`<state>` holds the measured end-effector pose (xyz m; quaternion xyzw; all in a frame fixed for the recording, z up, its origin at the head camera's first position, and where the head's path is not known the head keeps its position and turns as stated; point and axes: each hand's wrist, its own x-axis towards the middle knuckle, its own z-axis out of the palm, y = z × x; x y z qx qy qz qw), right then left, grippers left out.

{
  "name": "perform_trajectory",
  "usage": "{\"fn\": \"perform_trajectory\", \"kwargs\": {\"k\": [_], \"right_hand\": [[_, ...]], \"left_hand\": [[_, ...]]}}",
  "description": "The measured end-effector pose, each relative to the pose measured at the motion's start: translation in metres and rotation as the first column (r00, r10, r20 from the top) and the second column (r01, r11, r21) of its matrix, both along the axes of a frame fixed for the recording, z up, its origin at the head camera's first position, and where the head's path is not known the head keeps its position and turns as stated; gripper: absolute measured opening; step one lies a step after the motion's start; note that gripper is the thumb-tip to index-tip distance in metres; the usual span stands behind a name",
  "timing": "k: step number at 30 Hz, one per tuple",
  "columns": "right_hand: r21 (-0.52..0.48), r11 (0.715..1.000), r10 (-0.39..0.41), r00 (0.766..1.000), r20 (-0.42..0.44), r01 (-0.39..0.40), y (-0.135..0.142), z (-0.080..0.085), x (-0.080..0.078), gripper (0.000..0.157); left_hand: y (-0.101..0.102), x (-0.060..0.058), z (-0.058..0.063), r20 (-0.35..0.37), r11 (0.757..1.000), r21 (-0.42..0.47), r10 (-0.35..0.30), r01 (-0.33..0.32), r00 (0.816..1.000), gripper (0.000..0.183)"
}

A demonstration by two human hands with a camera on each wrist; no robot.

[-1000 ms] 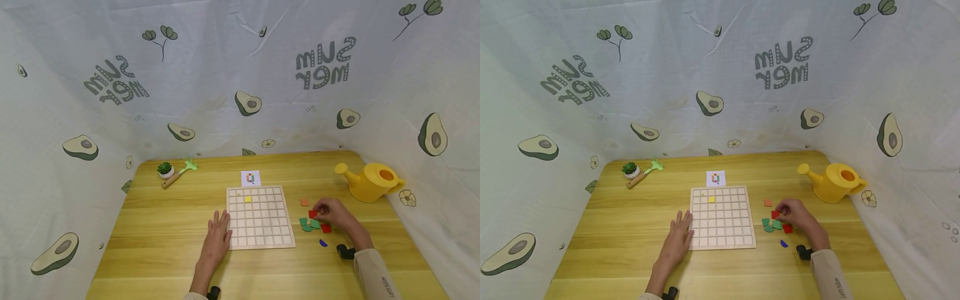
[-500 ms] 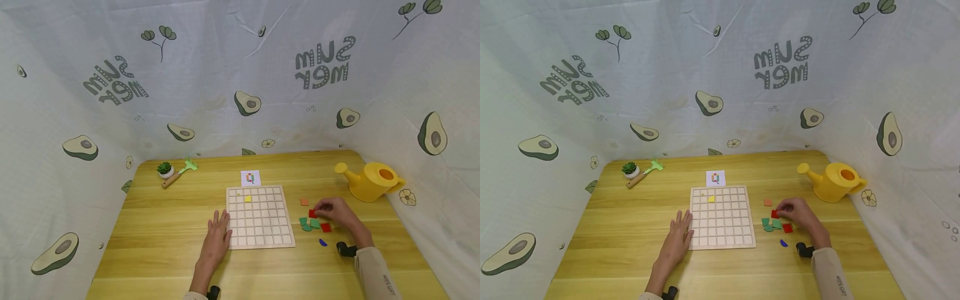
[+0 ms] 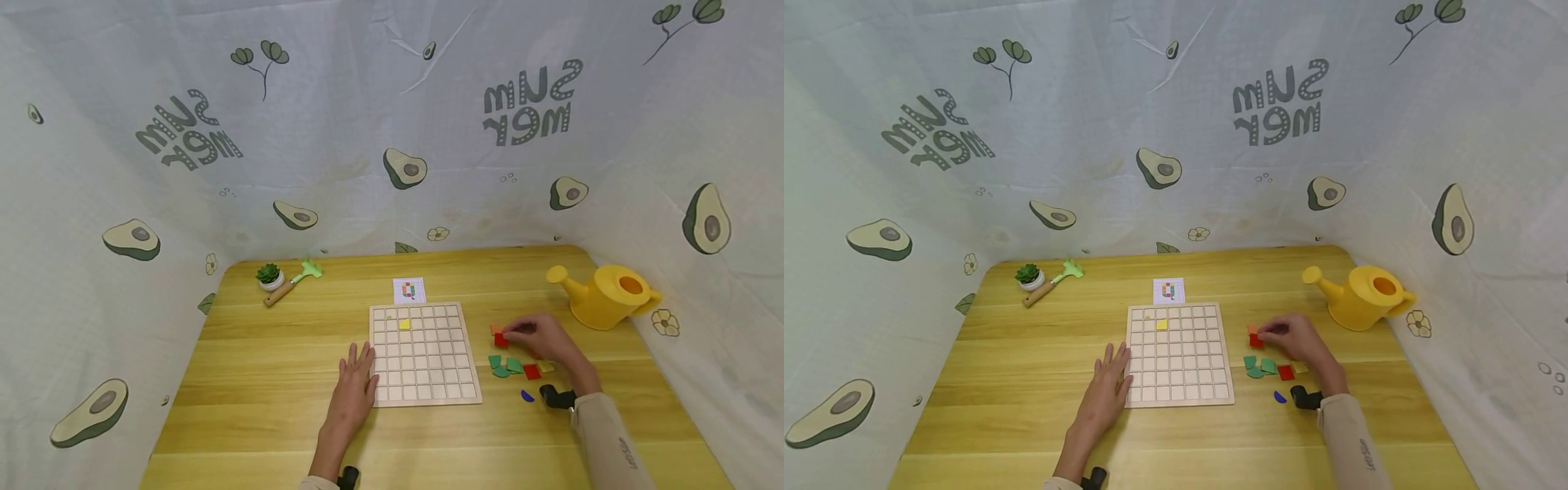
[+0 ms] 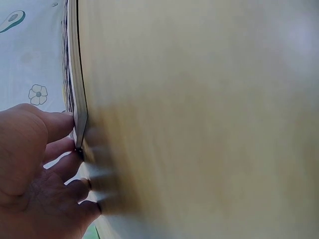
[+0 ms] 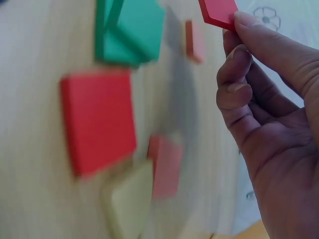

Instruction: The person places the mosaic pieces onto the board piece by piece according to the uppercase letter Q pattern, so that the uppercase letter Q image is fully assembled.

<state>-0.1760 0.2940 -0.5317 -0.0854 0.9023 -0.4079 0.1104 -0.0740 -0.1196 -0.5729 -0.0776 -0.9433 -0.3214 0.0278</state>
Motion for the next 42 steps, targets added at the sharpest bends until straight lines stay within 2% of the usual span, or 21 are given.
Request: {"fn": "perform_trajectory", "kwargs": {"k": [15,25,35,42], "right_hand": [[-0.098,0.982,0.153,0.986,-0.062,-0.159,-0.059,-0.001,-0.027,0.009],[-0.151,0.965,0.211,0.976,-0.047,-0.216,-0.094,-0.008,-0.043,0.007],[-0.167,0.964,0.211,0.978,-0.007,-0.209,-0.123,-0.008,-0.056,0.006],[-0.139,0.974,0.179,0.984,-0.004,-0.178,-0.139,-0.01,-0.062,0.006]], "left_hand": [[-0.002,-0.001,-0.001,0.028,1.0,0.016,-0.004,0.003,1.0,0.055],[-0.002,0.0,-0.001,0.038,1.0,0.028,0.004,-0.005,0.999,0.055],[-0.002,-0.001,0.0,0.004,0.999,0.039,0.001,-0.001,1.0,0.054],[-0.002,-0.001,0.0,-0.002,0.999,0.042,-0.011,0.011,1.0,0.055]]}}
